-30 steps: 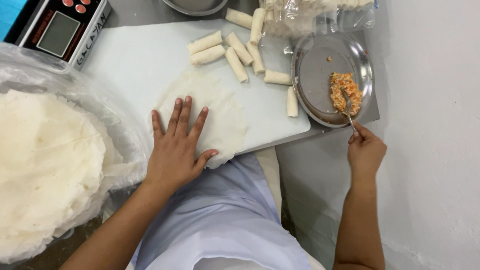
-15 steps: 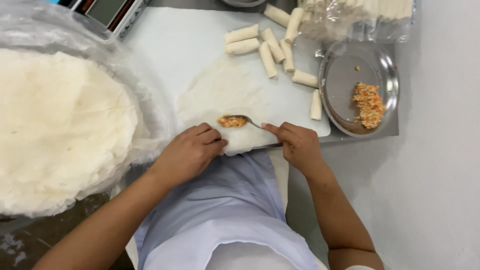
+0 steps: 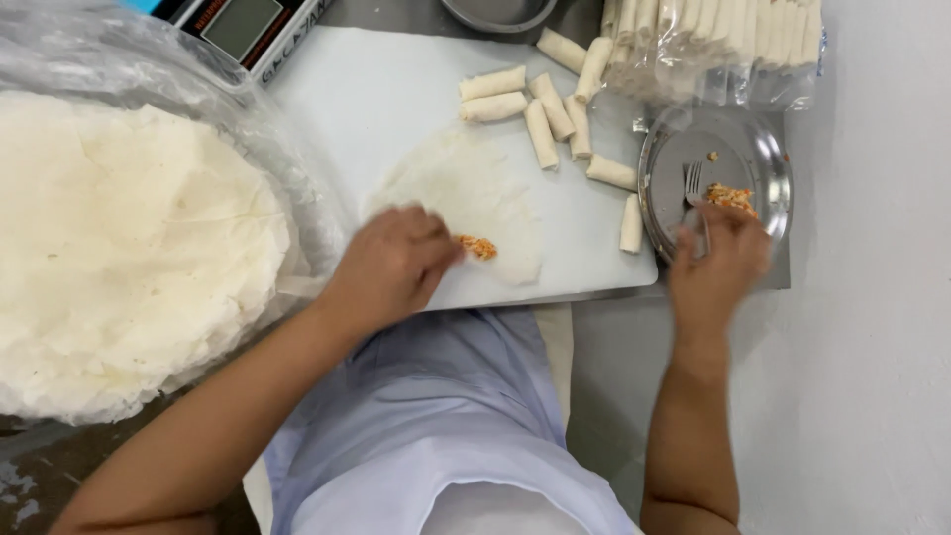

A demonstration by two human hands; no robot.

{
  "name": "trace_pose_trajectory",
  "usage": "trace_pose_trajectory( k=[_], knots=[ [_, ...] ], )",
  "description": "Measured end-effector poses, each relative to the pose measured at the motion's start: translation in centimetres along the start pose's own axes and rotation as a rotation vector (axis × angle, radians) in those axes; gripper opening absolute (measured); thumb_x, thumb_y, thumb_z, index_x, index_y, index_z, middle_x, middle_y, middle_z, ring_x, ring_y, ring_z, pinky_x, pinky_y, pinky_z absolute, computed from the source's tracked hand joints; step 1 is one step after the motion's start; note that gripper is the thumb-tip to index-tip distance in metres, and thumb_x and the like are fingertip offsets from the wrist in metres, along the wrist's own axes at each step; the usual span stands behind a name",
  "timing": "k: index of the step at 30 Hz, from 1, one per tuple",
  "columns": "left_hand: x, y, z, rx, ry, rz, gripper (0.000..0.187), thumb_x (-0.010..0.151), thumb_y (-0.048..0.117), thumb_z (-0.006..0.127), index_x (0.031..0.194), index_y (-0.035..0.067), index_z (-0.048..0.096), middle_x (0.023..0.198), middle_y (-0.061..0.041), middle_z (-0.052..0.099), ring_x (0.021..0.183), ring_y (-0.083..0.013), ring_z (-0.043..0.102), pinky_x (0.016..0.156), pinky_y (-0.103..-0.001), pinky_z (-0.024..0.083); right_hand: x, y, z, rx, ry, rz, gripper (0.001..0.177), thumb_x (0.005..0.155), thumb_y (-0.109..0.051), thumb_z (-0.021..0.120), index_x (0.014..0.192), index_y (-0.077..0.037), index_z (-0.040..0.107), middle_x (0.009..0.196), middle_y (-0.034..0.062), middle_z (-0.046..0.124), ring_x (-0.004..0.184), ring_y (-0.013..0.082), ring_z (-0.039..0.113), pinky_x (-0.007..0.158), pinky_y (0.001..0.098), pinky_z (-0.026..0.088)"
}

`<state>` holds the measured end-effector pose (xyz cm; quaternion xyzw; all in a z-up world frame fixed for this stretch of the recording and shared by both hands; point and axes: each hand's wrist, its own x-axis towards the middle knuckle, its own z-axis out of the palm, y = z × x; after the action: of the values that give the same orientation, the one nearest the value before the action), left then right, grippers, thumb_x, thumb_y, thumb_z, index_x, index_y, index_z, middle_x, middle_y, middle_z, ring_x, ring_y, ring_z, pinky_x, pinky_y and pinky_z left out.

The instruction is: Separating spring roll wrappers from a stack and rolling a spring roll with filling

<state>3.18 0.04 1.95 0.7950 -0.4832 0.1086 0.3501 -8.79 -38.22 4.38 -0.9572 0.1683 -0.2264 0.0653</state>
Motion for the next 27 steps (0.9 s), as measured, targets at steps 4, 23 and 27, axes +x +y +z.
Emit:
trace_pose_trajectory(
  k=[4, 23, 27],
  knots=[
    [3.3, -2.9, 1.7, 0.5, 0.132, -0.16, 0.025, 0.093, 0.029, 0.078, 0.114, 0.017, 0.073, 0.103, -0.003, 0.065, 0.099, -0.0244, 0.056, 0.084, -0.042, 0.043, -2.2, -9.9, 5.2, 0.477, -0.077, -0.661, 0.044, 0.107, -0.039, 0.048, 0.139, -0.014, 0.066, 0.126, 0.0088, 0.064, 0.121, 0.0326, 0.058, 0.106, 0.0486, 0.039],
    [-1.8, 1.4, 4.1, 0.41, 0.128, 0.004, 0.018, 0.101, 0.013, 0.058, 0.112, 0.012, 0.072, 0.102, -0.005, 0.067, 0.102, -0.0226, 0.061, 0.101, -0.046, 0.043, -3.9, -12.6, 6.6, 0.203, -0.073, -0.179, 0.061, 0.077, -0.055, 0.088, 0.055, -0.015, 0.048, 0.049, 0.0051, 0.05, 0.056, 0.0297, 0.059, 0.069, 0.0384, 0.039],
    [-1.8, 2.4, 3.9, 0.401, 0.099, -0.091, 0.023, 0.098, 0.011, 0.056, 0.116, 0.009, 0.07, 0.116, -0.009, 0.065, 0.116, -0.0268, 0.059, 0.109, -0.055, 0.036, -4.5, -16.7, 7.2, 0.466, 0.086, -0.468, 0.021, 0.09, -0.018, 0.08, 0.084, -0.009, 0.062, 0.091, 0.0066, 0.066, 0.086, 0.0298, 0.069, 0.085, 0.0441, 0.052]
  ],
)
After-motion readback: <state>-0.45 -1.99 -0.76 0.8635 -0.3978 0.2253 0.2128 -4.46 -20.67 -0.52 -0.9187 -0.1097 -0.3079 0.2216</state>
